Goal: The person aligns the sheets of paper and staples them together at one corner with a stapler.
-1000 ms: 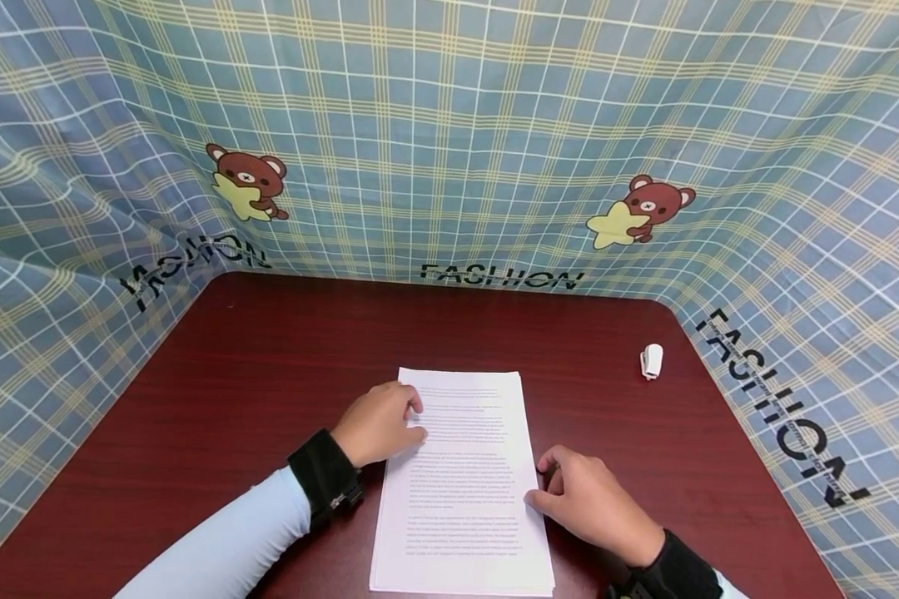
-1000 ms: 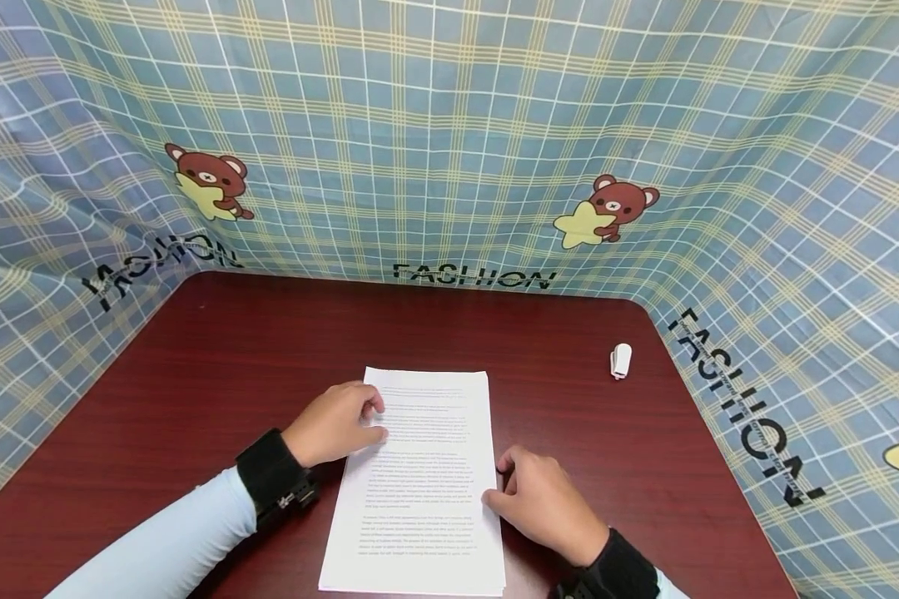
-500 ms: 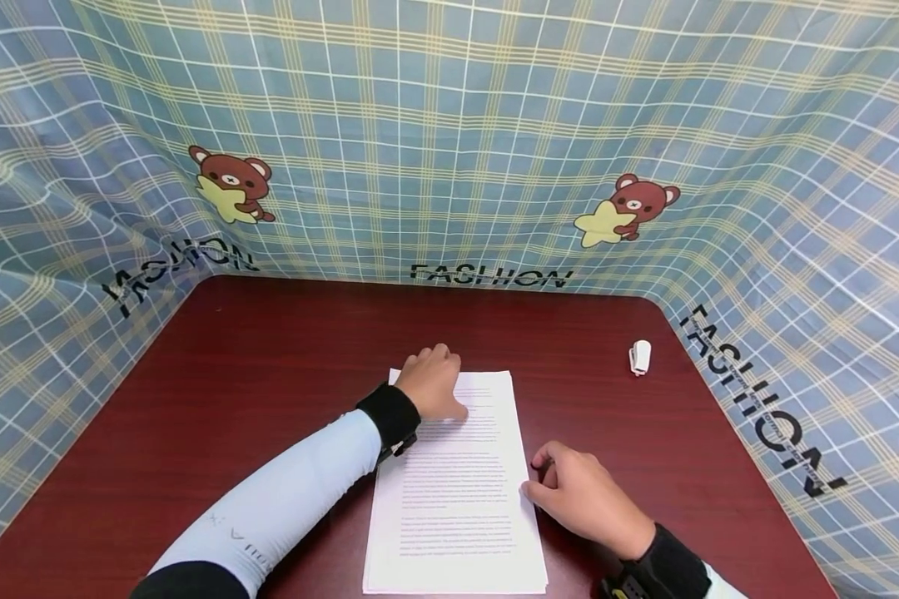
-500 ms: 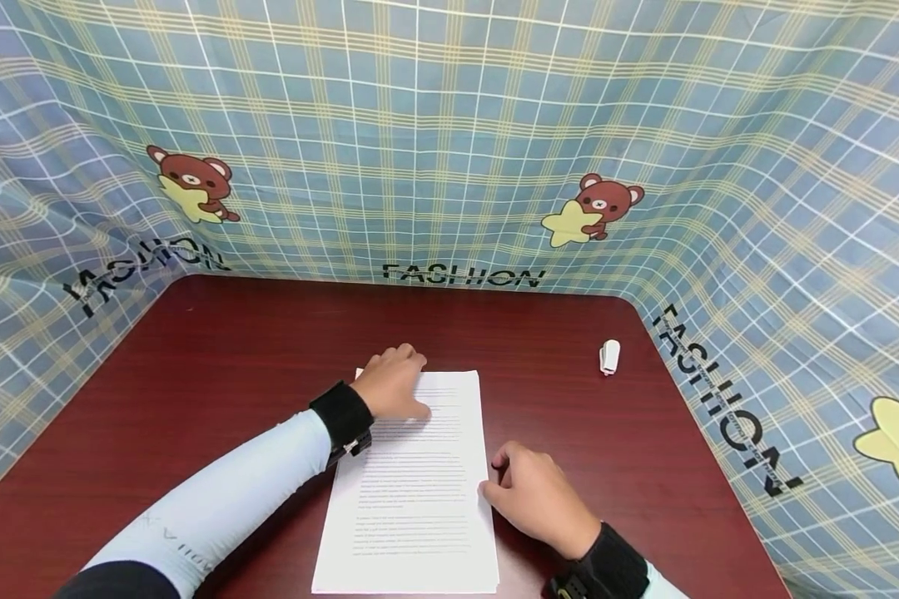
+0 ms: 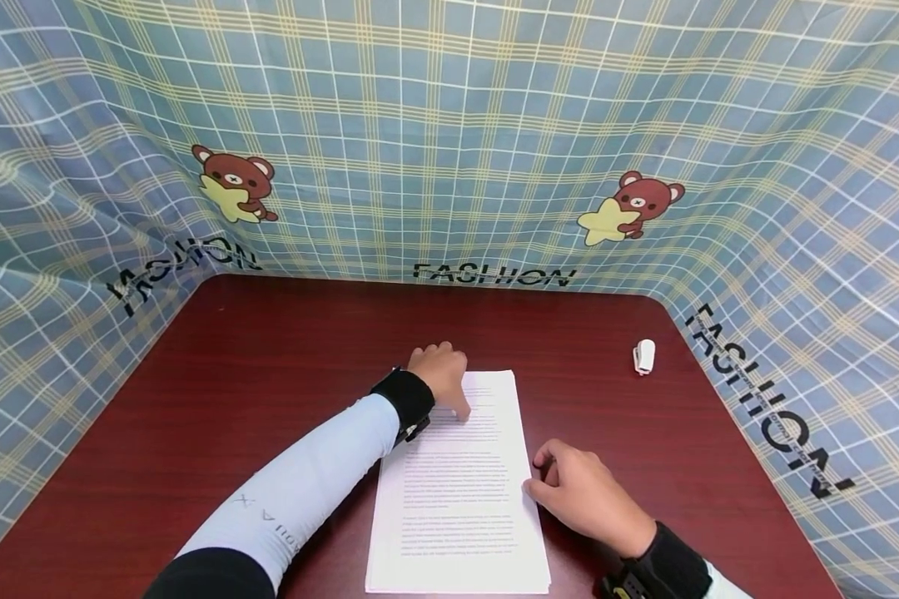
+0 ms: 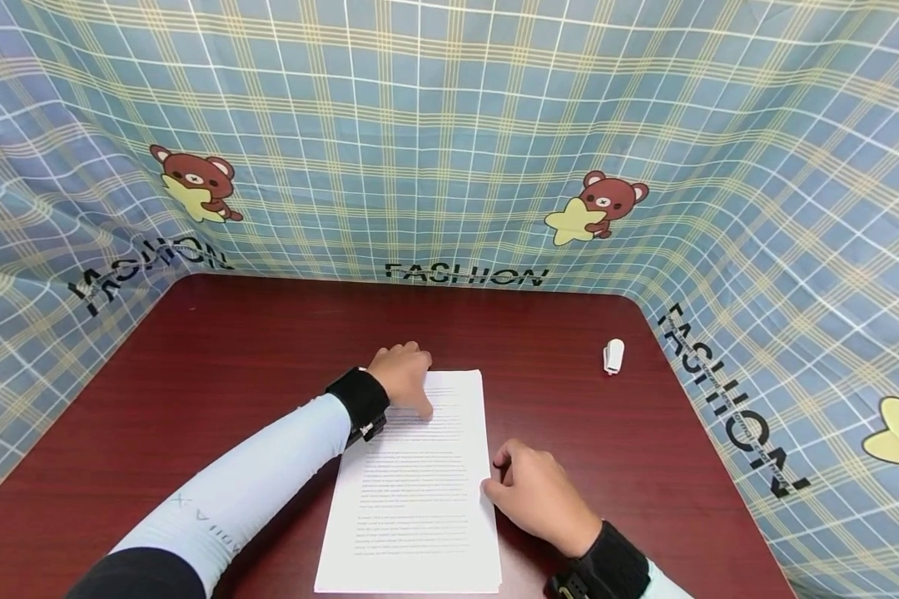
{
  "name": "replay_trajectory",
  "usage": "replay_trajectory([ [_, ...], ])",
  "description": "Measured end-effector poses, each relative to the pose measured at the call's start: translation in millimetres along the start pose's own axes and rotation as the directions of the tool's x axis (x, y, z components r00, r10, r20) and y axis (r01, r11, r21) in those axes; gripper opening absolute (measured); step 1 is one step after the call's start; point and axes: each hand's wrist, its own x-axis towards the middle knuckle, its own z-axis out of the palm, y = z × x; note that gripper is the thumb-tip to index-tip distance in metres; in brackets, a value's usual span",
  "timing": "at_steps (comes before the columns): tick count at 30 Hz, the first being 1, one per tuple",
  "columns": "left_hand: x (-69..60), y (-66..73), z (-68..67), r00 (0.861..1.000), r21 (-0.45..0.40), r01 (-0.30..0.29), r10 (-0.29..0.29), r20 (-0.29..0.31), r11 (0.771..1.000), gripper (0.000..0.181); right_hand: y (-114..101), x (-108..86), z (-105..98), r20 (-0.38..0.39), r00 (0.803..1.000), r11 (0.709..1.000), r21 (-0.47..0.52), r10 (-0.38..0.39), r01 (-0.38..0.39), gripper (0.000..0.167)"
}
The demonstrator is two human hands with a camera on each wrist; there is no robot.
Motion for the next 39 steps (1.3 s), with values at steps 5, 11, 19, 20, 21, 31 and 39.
replay_trajectory([
  [5,6.3,1.6,-1.9,0.999,-0.015,0.009,-0.009,0.031,1.000,0.051,2,1.7,0,0.001,1.000,1.000,-0.003,0.007,-0.007,0.023],
  [11,8.2,2.9,-2.6,0.998,-0.020,0.032,-0.031,0.053,0.999,0.052,2,4.2,1,0.003,1.000,1.000,0.000,0.022,-0.022,0.023],
  [19,1.6,6.5,-4.3,0.999,-0.057,0.042,-0.041,0.025,0.997,0.083,2,5.1,-1,0.015,1.000,1.000,0.026,0.018,-0.018,0.022],
  [20,0.7,7.9,-4.3,0.999,-0.062,0.039,-0.038,0.017,0.997,0.084,2,5.3,-1,0.011,1.000,0.999,0.030,0.013,-0.014,0.023],
  [21,0.0,9.1,-3.8,0.999,-0.057,0.033,-0.033,0.007,0.998,0.084,2,5.8,-1,0.006,1.000,0.999,0.031,0.011,-0.011,0.024],
  [31,-21.2,23.9,15.0,0.964,0.136,-0.101,0.130,-0.232,0.986,0.065,6,25.4,-5,-0.105,0.994,0.999,0.043,-0.018,0.022,0.062],
  [39,-30.4,18.7,18.9,0.915,0.145,-0.114,0.161,-0.370,0.983,0.059,1,49.2,-5,-0.104,0.995,0.981,0.193,0.007,0.013,0.078],
])
